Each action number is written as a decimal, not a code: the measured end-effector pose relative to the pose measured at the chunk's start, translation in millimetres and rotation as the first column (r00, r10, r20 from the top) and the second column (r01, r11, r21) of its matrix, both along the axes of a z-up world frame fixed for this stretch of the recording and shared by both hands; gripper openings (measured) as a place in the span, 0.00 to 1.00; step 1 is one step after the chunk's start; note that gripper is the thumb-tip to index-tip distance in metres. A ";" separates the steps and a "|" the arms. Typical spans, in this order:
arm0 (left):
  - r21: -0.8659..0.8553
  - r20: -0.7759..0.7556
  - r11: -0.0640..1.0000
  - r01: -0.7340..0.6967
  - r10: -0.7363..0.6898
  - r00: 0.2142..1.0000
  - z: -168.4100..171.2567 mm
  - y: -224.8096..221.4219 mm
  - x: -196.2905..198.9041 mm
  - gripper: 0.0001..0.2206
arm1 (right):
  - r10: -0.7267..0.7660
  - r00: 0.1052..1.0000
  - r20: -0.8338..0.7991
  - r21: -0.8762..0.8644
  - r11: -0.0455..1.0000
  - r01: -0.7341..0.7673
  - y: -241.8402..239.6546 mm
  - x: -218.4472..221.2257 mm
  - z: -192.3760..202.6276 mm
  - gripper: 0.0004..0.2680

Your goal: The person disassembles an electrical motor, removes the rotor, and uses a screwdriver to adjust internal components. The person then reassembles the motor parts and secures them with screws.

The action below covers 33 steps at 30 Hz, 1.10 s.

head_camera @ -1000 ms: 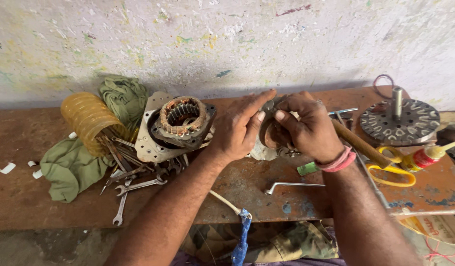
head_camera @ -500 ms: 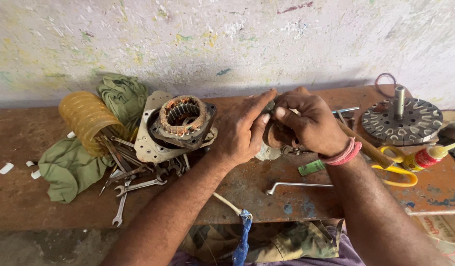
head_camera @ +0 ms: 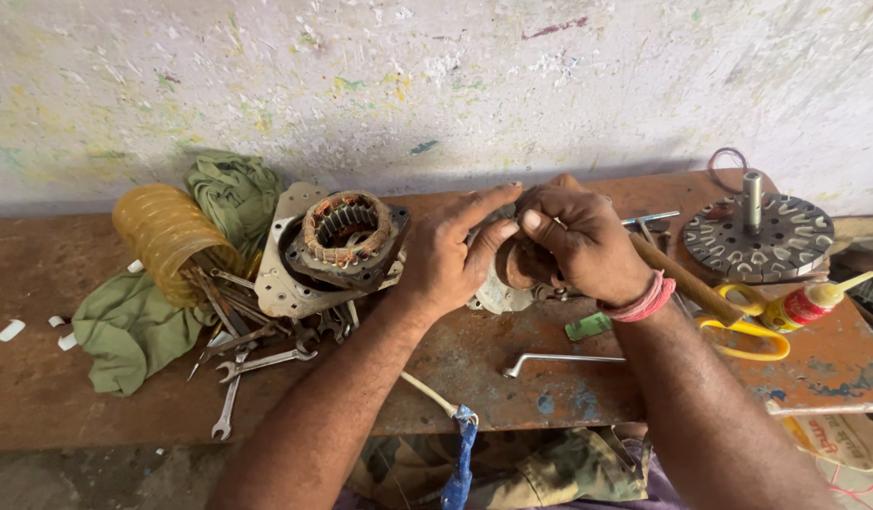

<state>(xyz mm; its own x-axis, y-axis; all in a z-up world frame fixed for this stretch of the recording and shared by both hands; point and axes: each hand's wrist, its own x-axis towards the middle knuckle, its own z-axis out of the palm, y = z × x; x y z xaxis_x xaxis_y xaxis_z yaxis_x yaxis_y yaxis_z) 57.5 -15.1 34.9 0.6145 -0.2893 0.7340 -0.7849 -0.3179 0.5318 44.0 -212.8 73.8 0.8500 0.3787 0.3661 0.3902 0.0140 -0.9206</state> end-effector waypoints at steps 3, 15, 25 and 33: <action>-0.013 -0.064 1.000 0.029 -0.029 0.998 3.4 5.5 0.3 0.15 | 0.021 0.997 0.079 -0.026 0.999 -0.019 0.9 0.7 2.8 0.11; -0.095 -0.161 0.979 0.179 -0.193 0.968 -7.7 10.9 3.0 0.19 | -0.177 0.946 0.272 0.262 0.959 0.104 -16.3 11.8 -24.7 0.07; -0.090 -0.286 0.945 0.313 -0.326 0.901 -1.3 30.2 1.9 0.22 | -0.596 0.801 0.066 -0.214 0.775 0.594 -32.4 10.5 -28.3 0.12; -0.153 -0.292 0.924 0.350 -0.381 0.877 5.4 21.7 8.5 0.20 | -0.316 0.942 0.110 -0.120 0.937 0.328 -24.3 11.1 -31.1 0.15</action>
